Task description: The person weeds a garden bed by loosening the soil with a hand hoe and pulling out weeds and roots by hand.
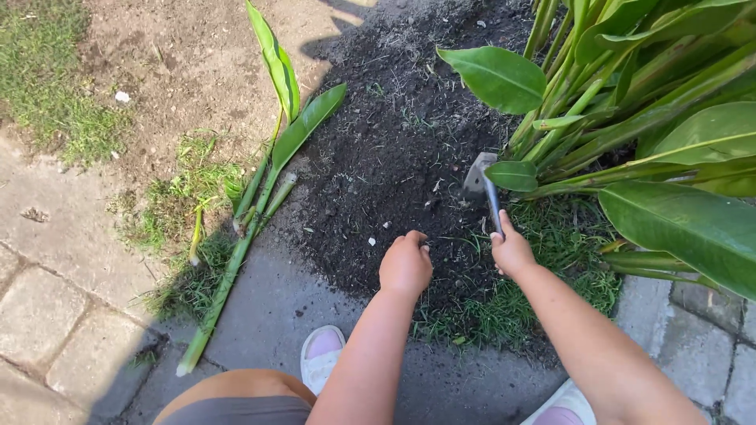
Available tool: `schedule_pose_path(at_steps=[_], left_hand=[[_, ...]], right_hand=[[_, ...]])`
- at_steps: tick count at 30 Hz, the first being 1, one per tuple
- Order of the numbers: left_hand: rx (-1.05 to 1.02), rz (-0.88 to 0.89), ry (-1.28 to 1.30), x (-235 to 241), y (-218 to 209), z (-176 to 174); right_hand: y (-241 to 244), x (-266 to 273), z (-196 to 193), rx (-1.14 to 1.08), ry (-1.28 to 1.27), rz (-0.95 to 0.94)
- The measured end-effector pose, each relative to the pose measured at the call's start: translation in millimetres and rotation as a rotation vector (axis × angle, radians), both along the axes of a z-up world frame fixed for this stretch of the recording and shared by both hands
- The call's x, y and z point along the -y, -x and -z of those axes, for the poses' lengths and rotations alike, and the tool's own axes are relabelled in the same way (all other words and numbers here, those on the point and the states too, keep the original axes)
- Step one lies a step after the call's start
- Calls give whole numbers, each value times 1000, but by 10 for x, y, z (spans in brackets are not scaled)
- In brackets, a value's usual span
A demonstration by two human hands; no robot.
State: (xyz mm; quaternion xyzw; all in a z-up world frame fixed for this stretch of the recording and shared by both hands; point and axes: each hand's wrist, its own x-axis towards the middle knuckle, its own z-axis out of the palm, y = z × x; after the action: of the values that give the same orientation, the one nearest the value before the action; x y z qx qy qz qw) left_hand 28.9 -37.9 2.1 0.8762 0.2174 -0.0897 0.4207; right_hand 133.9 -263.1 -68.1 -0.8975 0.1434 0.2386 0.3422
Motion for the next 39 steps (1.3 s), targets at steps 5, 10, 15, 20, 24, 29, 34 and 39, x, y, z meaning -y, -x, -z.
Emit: schedule_pose_path(at_steps=[5,10,15,20,24,29,34,39], left_hand=[[13,14,-6,15,0,48],[3,14,-6,-10,24,94],[42,7,-8,16,-23,128],[4,11,-23,7,-16,108],[40,8,-11,-2,-3,131],[-4,25,-15,26,3,87],[18,32,-25,0,-7,93],[32,17,-17,3,-32,84]], right_hand=[[-190,243,-347,30,-217,145],[-523,97,-669,296,-350,185],[-428,-163,-28,474,-248,136],[107,-87,411,0,-55,121],[166,-7,58,32,-80,21],[-13,-59,-492,141,-230,44],[-295,-136,-60,590,-219,-19],[205,-153,660,128,-60,67]])
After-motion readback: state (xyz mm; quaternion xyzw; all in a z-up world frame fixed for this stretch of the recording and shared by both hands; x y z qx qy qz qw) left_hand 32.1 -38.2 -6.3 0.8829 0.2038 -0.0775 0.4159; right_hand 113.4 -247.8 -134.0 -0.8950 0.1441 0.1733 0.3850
